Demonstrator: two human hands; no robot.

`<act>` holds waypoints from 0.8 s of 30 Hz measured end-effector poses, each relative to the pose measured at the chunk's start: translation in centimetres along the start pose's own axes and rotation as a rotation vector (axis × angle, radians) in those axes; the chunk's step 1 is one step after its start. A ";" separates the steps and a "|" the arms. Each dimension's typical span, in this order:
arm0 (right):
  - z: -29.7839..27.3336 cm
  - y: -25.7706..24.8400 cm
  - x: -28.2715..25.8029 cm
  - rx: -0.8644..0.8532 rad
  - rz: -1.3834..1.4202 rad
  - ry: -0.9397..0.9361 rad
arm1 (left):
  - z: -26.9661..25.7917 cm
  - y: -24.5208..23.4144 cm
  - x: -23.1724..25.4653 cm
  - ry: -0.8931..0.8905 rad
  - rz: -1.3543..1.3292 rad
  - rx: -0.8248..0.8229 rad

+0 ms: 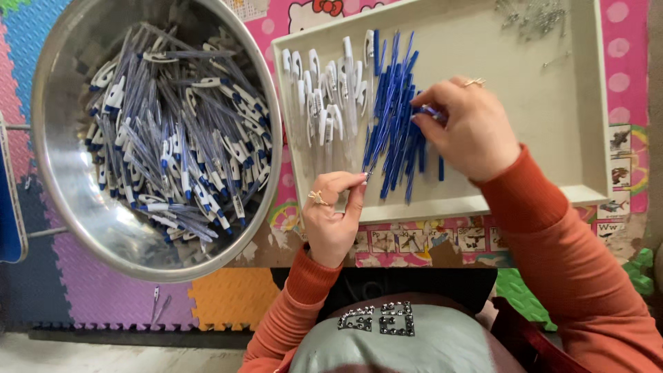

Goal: The person assembles ballpoint pens by hand, repeatedly inserting blue and white ink refills into pen barrels and then attaching the corresponding pen caps.

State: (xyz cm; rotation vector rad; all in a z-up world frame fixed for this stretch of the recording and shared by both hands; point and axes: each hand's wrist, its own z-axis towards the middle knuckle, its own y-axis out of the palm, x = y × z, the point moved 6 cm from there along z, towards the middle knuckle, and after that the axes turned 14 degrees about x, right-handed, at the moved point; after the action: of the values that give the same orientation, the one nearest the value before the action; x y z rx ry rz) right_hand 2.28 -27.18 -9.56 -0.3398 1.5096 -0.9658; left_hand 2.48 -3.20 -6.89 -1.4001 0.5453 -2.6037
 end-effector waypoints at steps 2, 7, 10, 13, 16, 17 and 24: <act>-0.6 -0.3 -1.7 0.169 0.077 -0.261 | 0.4 0.1 0.0 -0.068 -0.019 0.008; -2.9 1.6 -5.5 -0.094 0.422 -0.235 | 0.7 0.5 -0.5 -0.141 -0.033 0.091; -3.2 2.4 -4.9 -0.129 0.301 -0.255 | 0.4 0.6 -0.4 -0.167 -0.083 0.057; -1.6 0.8 -1.0 -0.020 0.162 -0.171 | 0.8 0.9 0.9 -0.130 -0.167 -0.003; 0.4 -2.4 5.8 0.192 -0.134 -0.109 | 0.4 0.3 2.0 -0.066 -0.157 -0.073; 1.0 -3.9 8.2 0.318 -0.378 -0.127 | 0.0 0.2 2.2 -0.044 -0.115 -0.121; 0.5 -9.7 16.7 0.439 -0.546 -0.039 | -0.3 -5.6 3.8 -0.029 -0.151 -0.112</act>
State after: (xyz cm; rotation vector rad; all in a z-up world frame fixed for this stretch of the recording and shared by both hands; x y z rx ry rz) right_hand -3.86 -45.02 -13.73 -0.4578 1.1420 -1.6755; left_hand 0.44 1.00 -1.97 -1.5683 0.6131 -2.7027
